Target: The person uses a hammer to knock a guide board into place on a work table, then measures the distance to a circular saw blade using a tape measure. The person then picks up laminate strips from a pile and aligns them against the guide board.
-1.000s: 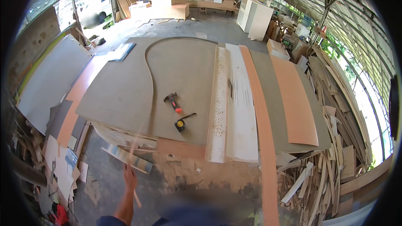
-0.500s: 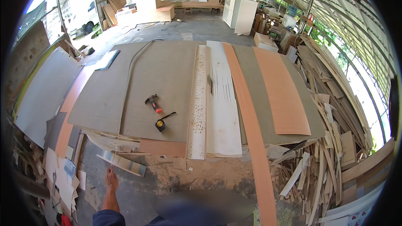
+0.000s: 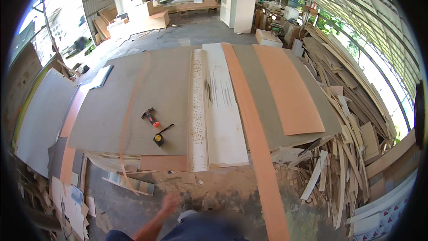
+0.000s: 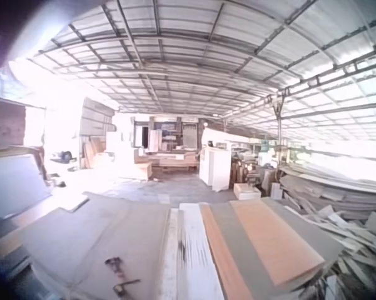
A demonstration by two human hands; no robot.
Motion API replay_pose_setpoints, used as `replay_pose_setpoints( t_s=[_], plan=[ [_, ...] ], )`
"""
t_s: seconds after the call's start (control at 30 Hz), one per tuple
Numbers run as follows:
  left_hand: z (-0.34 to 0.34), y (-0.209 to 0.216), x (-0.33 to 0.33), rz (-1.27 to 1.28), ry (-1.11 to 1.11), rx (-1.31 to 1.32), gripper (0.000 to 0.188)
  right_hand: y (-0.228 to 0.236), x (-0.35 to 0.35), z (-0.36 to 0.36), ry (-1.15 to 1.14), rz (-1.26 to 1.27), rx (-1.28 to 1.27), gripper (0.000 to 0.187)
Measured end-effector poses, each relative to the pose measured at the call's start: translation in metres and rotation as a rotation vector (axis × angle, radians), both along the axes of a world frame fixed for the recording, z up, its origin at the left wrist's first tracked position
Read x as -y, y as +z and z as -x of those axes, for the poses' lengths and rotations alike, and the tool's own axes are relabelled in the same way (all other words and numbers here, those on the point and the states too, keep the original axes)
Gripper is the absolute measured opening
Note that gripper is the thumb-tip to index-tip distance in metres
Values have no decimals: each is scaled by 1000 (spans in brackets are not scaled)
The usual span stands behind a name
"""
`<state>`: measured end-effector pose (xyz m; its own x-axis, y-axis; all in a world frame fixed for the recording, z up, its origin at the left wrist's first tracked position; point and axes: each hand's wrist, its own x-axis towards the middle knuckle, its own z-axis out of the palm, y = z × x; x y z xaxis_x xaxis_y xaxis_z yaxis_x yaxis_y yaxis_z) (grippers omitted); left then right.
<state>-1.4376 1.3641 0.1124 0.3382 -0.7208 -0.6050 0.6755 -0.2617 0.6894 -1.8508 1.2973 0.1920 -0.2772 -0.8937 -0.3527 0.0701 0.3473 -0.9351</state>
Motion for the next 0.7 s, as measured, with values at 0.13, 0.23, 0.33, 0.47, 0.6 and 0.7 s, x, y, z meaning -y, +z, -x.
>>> replay_pose_setpoints(
  t_s=[0.13,0.23,0.33,0.47,0.6,0.7],
  plan=[
    [149,-6,111,182,-1292,733,72,3,-9,11,-41,-12,12,49],
    [244,-79,179,-47,-1032,48,57,7,-20,35,-119,-2,1,49],
    [309,-16,223,-148,-569,-181,41,13,-45,72,-224,8,-34,49],
    [281,-27,273,-125,-285,-317,28,18,-55,77,-240,14,-14,49],
    [275,-15,279,-142,-375,-219,22,16,-69,86,-288,5,4,50],
    [270,-7,266,-105,-436,-82,21,15,-70,87,-288,-4,29,50]
  ],
)
